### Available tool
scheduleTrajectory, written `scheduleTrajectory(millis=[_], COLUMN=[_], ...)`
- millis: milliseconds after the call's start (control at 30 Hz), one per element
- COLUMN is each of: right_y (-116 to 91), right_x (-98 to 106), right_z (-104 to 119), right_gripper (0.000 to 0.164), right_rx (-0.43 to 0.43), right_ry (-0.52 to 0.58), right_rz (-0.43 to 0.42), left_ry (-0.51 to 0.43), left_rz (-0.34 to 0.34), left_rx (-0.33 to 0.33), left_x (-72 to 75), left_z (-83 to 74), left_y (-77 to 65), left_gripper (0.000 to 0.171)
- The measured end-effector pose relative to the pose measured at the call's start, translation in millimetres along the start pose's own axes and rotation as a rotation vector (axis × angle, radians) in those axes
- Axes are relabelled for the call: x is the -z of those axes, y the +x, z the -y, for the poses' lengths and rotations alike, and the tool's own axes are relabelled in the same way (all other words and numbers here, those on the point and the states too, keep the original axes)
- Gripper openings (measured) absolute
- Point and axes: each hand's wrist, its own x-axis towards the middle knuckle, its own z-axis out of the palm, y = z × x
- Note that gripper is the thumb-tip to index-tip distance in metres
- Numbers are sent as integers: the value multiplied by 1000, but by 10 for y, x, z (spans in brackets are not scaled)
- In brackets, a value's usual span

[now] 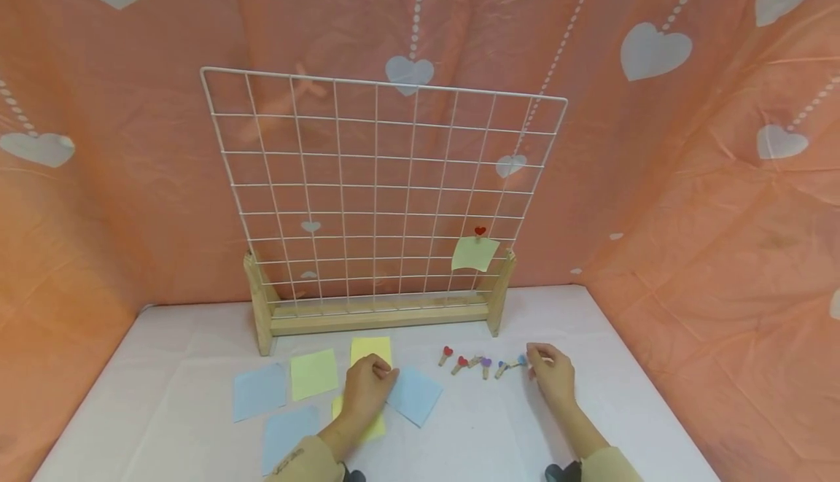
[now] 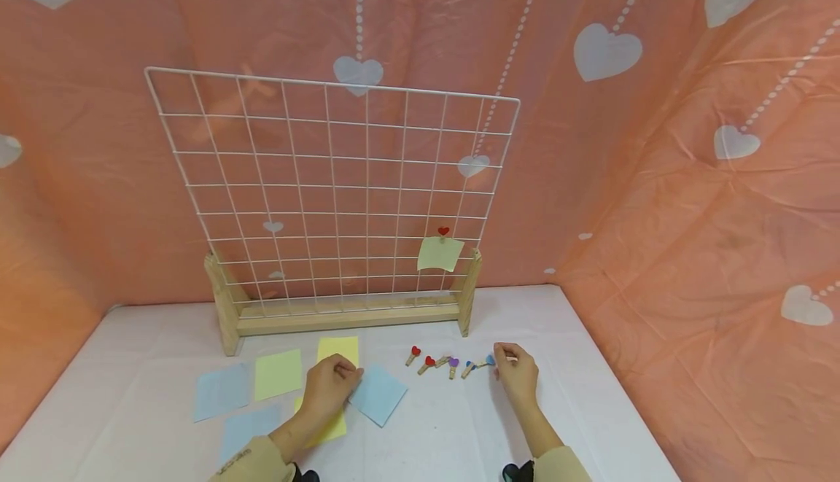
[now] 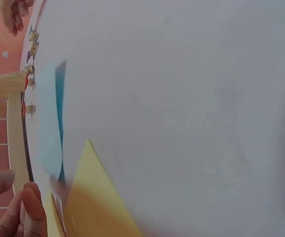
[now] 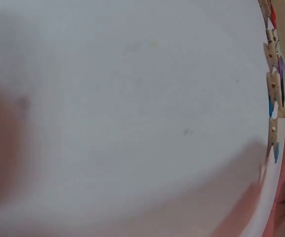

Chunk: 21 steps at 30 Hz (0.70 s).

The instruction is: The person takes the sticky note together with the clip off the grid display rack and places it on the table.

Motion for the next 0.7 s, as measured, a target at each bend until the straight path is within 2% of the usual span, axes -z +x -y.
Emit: scheduleTrajectory(millis=[233,367,700], right_y=[8,20,89], right_x=[-55,-86,-187], right_z=[114,198,414], right_gripper=[25,25,25], right_rx=[56,83,112], right_ry=[65,57,103], right_rz=[-20,-33,-27], left_ry=[-4,-2,-5], left_rz=[-6,-12,-33], left_rx=[16,35,-42], left_x=[12,-8,-55], left_z=[-67,-110,-242], left_y=[49,97,257], left_gripper=[12,12,12])
